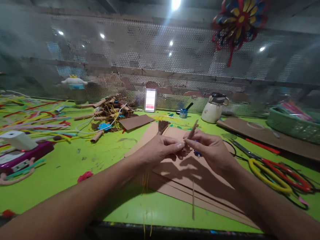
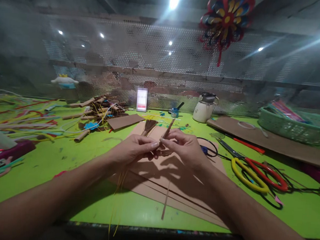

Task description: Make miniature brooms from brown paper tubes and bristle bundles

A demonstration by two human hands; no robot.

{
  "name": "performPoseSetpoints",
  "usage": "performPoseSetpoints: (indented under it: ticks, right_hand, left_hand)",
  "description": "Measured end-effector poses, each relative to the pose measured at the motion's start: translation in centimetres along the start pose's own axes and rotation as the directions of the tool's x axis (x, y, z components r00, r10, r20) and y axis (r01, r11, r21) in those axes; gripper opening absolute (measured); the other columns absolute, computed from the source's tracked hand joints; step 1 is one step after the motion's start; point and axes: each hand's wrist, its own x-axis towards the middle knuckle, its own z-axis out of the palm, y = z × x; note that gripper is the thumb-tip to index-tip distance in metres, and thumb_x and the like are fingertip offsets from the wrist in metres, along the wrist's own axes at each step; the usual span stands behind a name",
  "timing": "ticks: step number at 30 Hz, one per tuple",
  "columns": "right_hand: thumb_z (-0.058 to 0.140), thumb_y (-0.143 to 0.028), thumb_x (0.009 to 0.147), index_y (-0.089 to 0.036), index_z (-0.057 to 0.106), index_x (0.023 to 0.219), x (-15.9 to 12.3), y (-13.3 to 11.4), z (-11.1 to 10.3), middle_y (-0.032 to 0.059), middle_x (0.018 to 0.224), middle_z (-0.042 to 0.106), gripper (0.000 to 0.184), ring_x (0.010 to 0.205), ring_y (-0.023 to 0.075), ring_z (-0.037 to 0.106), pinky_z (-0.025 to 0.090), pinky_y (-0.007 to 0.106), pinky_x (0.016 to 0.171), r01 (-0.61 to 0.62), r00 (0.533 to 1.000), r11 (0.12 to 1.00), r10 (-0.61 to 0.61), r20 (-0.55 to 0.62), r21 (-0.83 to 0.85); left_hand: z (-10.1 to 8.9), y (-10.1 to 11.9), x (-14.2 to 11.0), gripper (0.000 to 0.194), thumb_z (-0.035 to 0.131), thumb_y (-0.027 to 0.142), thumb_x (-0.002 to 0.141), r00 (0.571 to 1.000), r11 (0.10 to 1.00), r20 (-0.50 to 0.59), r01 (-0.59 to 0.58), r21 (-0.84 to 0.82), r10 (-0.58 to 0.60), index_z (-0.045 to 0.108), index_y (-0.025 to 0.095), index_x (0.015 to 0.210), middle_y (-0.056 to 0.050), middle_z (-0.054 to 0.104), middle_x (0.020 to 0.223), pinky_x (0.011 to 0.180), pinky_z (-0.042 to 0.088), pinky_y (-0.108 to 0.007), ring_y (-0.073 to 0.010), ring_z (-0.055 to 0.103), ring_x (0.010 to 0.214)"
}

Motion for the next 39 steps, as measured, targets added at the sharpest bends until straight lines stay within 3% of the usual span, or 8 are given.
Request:
performPoseSetpoints:
  ticks: [5,9,14,20,24,29,35,39]
  right_hand:
    - [0.063,-0.036,0.077,-0.017,0.068,0.087,0.3,-0.3,0.0,0.0055,0.089,0.065,0.022,0.078,0.0172,0.061,0.049,0.031,0.07,-0.13,0.984,0.989,0.121,0.129,0.07]
    - [0.058,-0.034,0.08,-0.015,0.067,0.083,0.6,0.2,-0.6,0.0031,0.076,0.064,0.021,0.07,0.0149,0.058,0.045,0.028,0.064,-0.112,0.991,0.963,0.127,0.047,-0.244]
    - [0.049,-0.023,0.087,-0.016,0.065,0.076,0.0,2.0,-0.1,0.0047,0.077,0.06,0.021,0.073,0.0154,0.054,0.04,0.027,0.067,0.055,0.996,0.668,0.017,0.09,-0.742]
    - [0.043,-0.02,0.09,-0.016,0.061,0.089,-0.9,3.3,1.1,0.0073,0.086,0.055,0.018,0.078,0.018,0.048,0.037,0.029,0.066,0.217,0.964,0.4,0.055,0.26,-0.89]
    - [0.045,-0.012,0.087,-0.016,0.06,0.089,-1.0,3.8,1.6,0.0075,0.086,0.055,0.016,0.081,0.0203,0.045,0.035,0.032,0.071,0.289,0.945,0.307,0.061,0.322,-0.907]
    - [0.049,-0.016,0.088,-0.019,0.06,0.092,-1.0,3.7,2.0,0.0063,0.087,0.056,0.013,0.083,0.0202,0.044,0.035,0.032,0.07,0.29,0.944,0.349,0.048,0.326,-0.891]
    - [0.047,-0.016,0.088,-0.02,0.061,0.094,-1.2,2.5,2.1,0.006,0.088,0.055,0.016,0.084,0.0185,0.048,0.04,0.03,0.071,0.24,0.951,0.545,0.035,0.308,-0.803]
    - [0.05,-0.012,0.082,-0.017,0.057,0.104,-1.1,1.7,1.3,0.0081,0.091,0.054,0.024,0.084,0.0193,0.05,0.042,0.031,0.073,0.115,0.993,0.634,-0.052,0.106,-0.765]
  left_hand:
    - [-0.2,0.0,0.1,0.019,0.064,0.032,0.076,1.0,0.999,-0.01,0.0,0.033,0.001,0.071,0.014,0.08,-0.004,0.064,0.072,0.063,0.037,-0.024,-0.0101,0.05,0.064]
    - [-0.4,-0.6,0.2,0.019,0.066,0.032,0.074,0.991,1.0,-0.134,-0.006,-0.01,0.005,0.071,0.014,0.076,-0.005,0.063,0.071,0.062,0.038,-0.023,-0.0107,0.05,0.064]
    - [-0.4,-2.1,0.3,0.021,0.068,0.032,0.072,0.964,0.978,-0.243,0.061,-0.2,-0.11,0.068,0.01,0.072,-0.006,0.059,0.066,0.054,0.04,-0.023,-0.0102,0.051,0.057]
    - [-0.2,-2.5,0.1,0.022,0.07,0.033,0.07,0.939,0.939,-0.276,0.11,-0.325,-0.205,0.066,0.011,0.07,-0.005,0.057,0.064,0.054,0.045,-0.024,-0.0099,0.053,0.054]
    - [0.0,-2.0,0.0,0.024,0.069,0.032,0.07,0.942,0.931,-0.271,0.095,-0.352,-0.198,0.065,0.009,0.066,-0.006,0.058,0.062,0.051,0.043,-0.022,-0.0091,0.052,0.052]
    - [0.4,-1.6,-0.2,0.025,0.07,0.031,0.068,0.935,0.916,-0.274,0.106,-0.387,-0.224,0.061,0.009,0.06,-0.004,0.055,0.056,0.046,0.041,-0.023,-0.0087,0.049,0.046]
    - [0.2,-1.7,0.0,0.025,0.068,0.033,0.069,0.94,0.901,-0.257,0.099,-0.423,-0.224,0.059,0.011,0.062,-0.003,0.054,0.055,0.048,0.041,-0.026,-0.0099,0.049,0.045]
    - [-0.3,-1.4,0.4,0.02,0.071,0.027,0.067,0.904,0.929,-0.377,0.056,-0.366,-0.203,0.061,0.011,0.067,-0.004,0.058,0.064,0.054,0.042,-0.021,-0.0077,0.052,0.054]
